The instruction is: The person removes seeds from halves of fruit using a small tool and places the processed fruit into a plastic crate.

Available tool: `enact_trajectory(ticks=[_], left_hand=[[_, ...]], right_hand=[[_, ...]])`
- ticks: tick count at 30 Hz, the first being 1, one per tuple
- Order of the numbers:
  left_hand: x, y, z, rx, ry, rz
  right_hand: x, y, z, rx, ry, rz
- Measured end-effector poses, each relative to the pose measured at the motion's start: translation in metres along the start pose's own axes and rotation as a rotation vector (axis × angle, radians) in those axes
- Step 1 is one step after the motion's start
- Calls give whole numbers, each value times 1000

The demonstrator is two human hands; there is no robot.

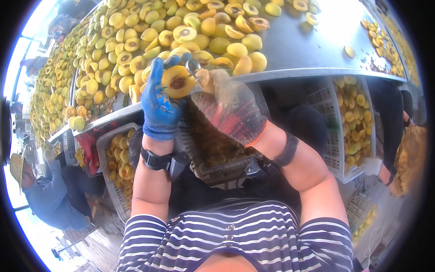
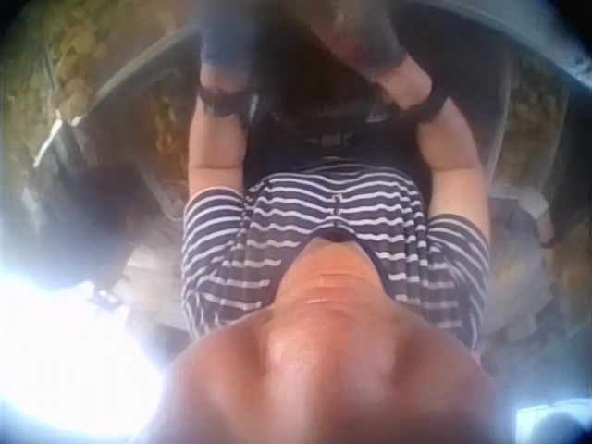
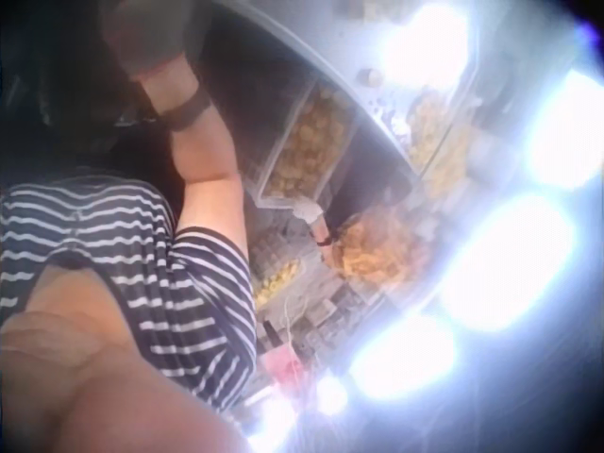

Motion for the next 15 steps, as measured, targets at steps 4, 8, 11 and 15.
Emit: enact_trajectory(ticks=[4,8,11,15], left_hand=[[16,5,0,22,122,690],[27,13,14,-94,-91,46],[8,25,8,81,-358,-737],[9,11,7,7,-134,-232]], right_hand=[[-4,4,17,58,-117,-42],[-2,3,21,132,-127,-125],[-8,10,26,55,-118,-74],[-9,16,31,-198,-226,-99]])
Point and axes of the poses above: each hand's wrist, its own z-axis towards the middle knuckle, its own y-axis out of the palm, x = y × z, the point moved 5 cm from there along z, towards the middle knuckle, and after that the axes turned 14 degrees about -x, right-handed, at the moved point
